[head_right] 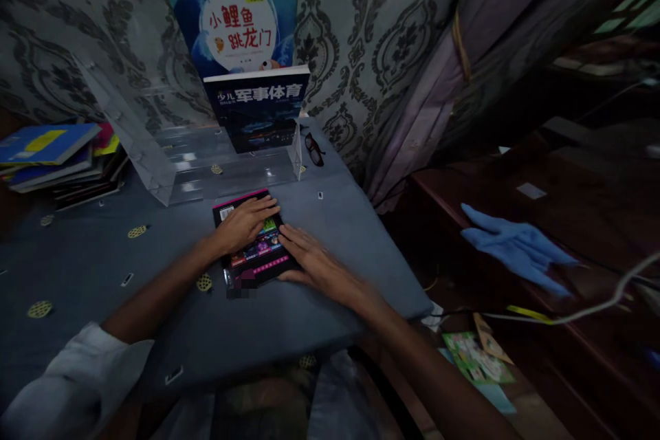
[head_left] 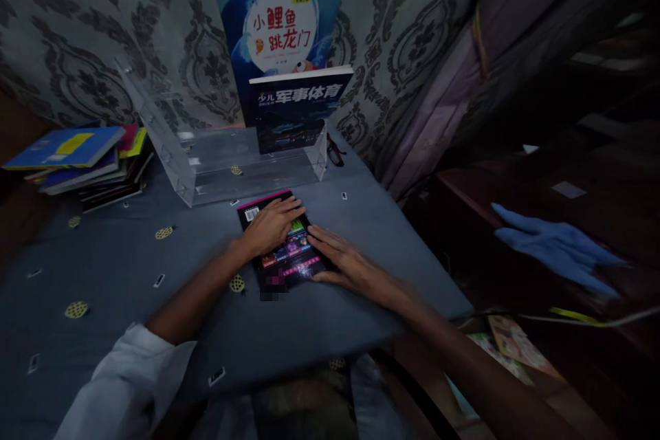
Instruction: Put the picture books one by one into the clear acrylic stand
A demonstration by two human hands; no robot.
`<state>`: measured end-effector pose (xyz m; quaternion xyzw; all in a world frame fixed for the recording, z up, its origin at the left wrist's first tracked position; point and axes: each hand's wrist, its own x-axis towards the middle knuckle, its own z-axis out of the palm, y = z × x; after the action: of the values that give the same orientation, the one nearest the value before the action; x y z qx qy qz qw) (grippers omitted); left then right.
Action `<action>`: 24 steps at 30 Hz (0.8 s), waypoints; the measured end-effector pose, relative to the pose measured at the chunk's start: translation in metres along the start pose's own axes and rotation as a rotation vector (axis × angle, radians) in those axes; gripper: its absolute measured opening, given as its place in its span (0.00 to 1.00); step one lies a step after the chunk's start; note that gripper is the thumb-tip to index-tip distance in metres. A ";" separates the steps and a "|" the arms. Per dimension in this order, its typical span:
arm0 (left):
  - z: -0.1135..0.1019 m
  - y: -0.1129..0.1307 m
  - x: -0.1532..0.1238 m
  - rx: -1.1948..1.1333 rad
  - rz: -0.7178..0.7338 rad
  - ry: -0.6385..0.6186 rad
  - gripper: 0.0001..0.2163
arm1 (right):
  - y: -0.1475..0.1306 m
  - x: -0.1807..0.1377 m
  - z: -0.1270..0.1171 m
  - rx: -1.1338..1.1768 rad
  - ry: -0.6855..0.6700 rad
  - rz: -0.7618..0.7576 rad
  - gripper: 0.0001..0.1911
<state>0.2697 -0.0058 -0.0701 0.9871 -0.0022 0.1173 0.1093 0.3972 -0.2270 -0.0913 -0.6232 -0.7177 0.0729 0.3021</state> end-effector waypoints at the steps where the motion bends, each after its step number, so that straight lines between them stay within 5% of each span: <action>1: -0.001 0.002 -0.001 -0.006 0.013 -0.008 0.21 | 0.000 -0.001 0.002 -0.009 0.018 0.000 0.45; 24: -0.005 0.044 -0.021 -0.087 0.121 -0.072 0.20 | -0.047 -0.018 0.007 -0.262 0.252 0.143 0.15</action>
<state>0.2470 -0.0484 -0.0603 0.9830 -0.0711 0.0877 0.1445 0.3543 -0.2523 -0.0801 -0.7109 -0.6313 -0.0783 0.2999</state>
